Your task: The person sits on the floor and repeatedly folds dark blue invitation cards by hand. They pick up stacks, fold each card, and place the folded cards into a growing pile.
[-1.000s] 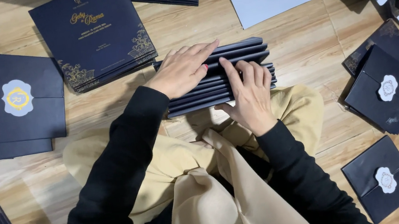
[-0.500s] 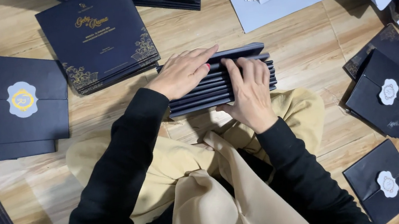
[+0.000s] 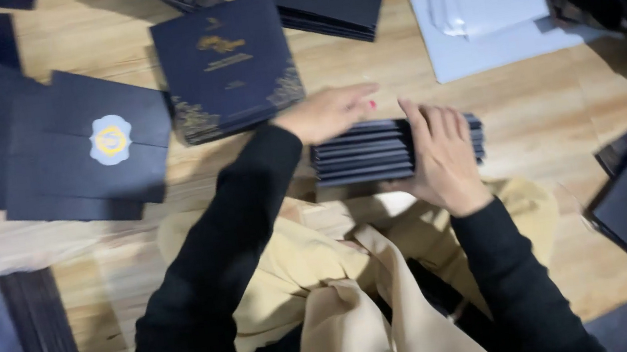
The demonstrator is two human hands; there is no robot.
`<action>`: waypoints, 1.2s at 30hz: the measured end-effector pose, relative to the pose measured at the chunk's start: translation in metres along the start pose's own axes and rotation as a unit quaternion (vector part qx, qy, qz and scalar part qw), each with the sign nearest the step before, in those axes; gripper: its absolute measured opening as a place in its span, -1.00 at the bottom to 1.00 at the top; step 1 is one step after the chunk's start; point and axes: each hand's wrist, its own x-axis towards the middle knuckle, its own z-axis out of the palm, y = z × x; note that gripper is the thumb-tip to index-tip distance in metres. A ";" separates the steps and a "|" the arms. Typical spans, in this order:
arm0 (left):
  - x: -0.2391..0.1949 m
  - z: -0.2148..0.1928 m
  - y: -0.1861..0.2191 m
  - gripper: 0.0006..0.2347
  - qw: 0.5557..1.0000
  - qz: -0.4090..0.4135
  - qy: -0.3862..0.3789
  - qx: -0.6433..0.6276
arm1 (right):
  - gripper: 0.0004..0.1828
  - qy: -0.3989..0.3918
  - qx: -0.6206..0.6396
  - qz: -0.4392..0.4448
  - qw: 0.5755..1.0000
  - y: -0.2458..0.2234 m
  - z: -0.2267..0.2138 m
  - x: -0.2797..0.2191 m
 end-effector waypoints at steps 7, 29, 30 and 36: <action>-0.008 -0.093 -0.137 -0.36 0.911 -0.231 0.168 0.297 | 0.33 -0.007 -0.070 0.007 0.998 -0.002 -0.003 -0.005; -0.055 -0.116 -0.160 -0.21 0.863 -0.315 0.196 0.344 | 0.15 0.033 -0.093 -0.017 0.995 0.005 0.000 0.013; -0.054 -0.115 -0.147 -0.21 0.862 -0.314 0.198 0.345 | 0.15 0.035 -0.094 -0.016 0.995 0.004 0.000 0.010; -0.025 -0.047 -0.060 -0.66 0.901 -0.154 0.169 0.368 | 0.17 0.017 -0.026 0.016 0.999 0.001 0.008 -0.013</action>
